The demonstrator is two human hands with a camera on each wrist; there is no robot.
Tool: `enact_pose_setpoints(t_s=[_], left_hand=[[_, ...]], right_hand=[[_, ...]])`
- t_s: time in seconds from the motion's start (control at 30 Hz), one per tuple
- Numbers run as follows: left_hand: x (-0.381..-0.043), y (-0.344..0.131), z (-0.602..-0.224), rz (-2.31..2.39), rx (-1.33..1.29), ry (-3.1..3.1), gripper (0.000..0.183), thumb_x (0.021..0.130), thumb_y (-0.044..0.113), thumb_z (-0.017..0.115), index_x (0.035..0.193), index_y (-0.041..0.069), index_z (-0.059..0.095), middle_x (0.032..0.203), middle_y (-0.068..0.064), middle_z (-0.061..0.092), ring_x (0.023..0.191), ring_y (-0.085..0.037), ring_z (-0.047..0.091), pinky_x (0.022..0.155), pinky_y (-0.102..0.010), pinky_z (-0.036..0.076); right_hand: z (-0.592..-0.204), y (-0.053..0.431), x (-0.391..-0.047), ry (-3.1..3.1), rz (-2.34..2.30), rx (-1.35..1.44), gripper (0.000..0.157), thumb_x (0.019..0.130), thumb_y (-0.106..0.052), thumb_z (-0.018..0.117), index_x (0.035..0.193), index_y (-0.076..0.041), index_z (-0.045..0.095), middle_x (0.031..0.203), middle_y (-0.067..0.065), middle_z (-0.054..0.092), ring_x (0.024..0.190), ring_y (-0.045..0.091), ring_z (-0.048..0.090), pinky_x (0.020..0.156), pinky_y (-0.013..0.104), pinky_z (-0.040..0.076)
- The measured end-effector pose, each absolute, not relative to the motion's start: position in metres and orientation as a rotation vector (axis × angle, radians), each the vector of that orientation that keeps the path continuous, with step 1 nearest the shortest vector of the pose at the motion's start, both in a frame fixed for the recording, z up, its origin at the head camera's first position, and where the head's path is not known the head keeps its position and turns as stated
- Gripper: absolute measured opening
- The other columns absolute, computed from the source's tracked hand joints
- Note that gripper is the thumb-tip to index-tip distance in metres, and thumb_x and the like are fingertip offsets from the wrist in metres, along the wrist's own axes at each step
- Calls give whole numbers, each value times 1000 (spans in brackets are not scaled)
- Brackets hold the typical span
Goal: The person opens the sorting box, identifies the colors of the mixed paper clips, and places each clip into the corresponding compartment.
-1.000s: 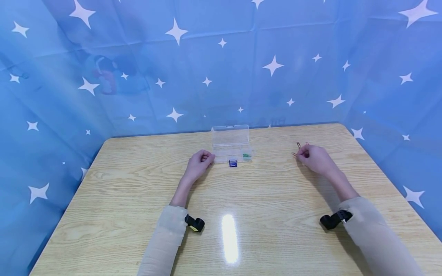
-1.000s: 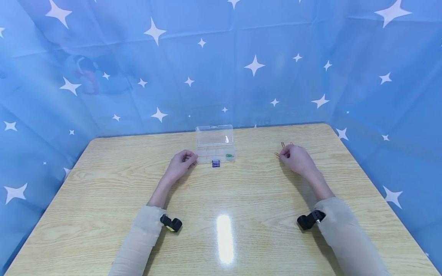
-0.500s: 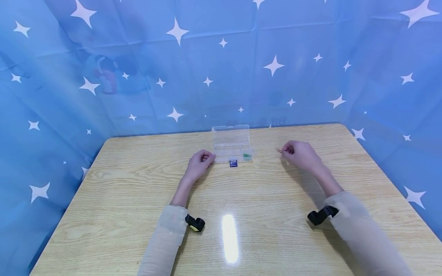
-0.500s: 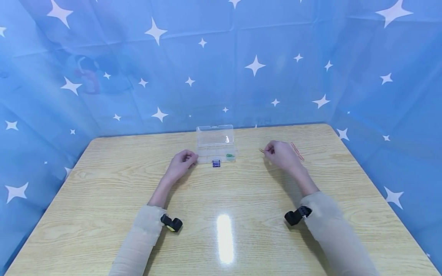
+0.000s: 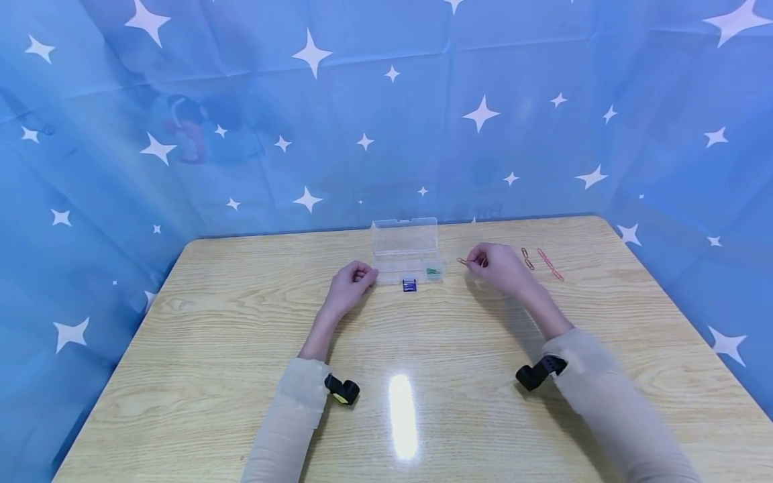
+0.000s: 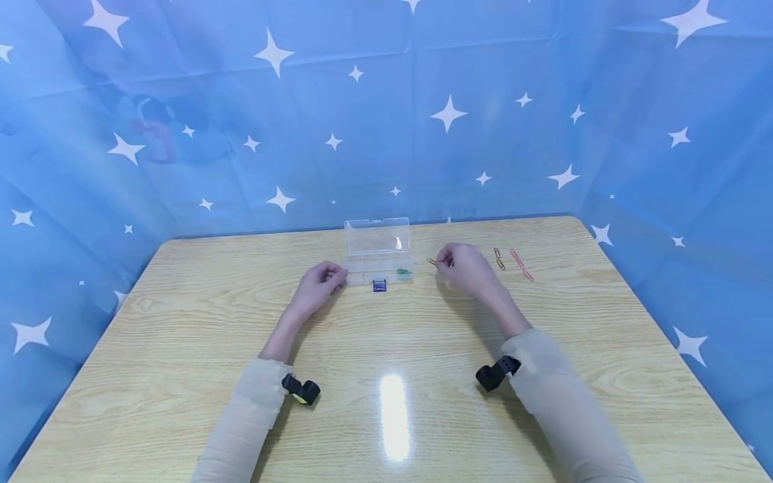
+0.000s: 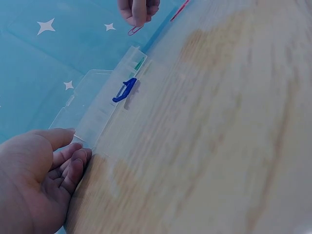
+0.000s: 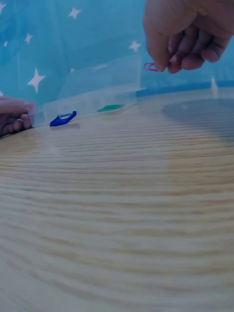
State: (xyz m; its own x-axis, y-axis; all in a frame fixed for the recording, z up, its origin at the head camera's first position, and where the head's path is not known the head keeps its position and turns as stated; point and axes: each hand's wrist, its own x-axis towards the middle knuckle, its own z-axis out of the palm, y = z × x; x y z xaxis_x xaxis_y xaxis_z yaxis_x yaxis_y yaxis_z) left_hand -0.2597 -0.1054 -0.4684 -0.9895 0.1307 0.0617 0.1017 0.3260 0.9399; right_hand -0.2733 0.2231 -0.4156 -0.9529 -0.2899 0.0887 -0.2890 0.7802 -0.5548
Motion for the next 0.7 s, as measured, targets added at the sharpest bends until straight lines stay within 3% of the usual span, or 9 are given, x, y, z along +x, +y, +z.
enact_pose_setpoints(t_s=[0.7], left_hand=[[-259, -105, -467, 1786, 219, 2551, 21, 103, 22, 62, 103, 2, 66, 90, -9, 64, 81, -21, 62, 73, -27, 49]], right_hand=[[-416, 161, -279, 2893, -987, -624, 10, 99, -10, 64, 100, -2, 70, 89, 7, 68, 77, 18, 61, 69, 34, 51]])
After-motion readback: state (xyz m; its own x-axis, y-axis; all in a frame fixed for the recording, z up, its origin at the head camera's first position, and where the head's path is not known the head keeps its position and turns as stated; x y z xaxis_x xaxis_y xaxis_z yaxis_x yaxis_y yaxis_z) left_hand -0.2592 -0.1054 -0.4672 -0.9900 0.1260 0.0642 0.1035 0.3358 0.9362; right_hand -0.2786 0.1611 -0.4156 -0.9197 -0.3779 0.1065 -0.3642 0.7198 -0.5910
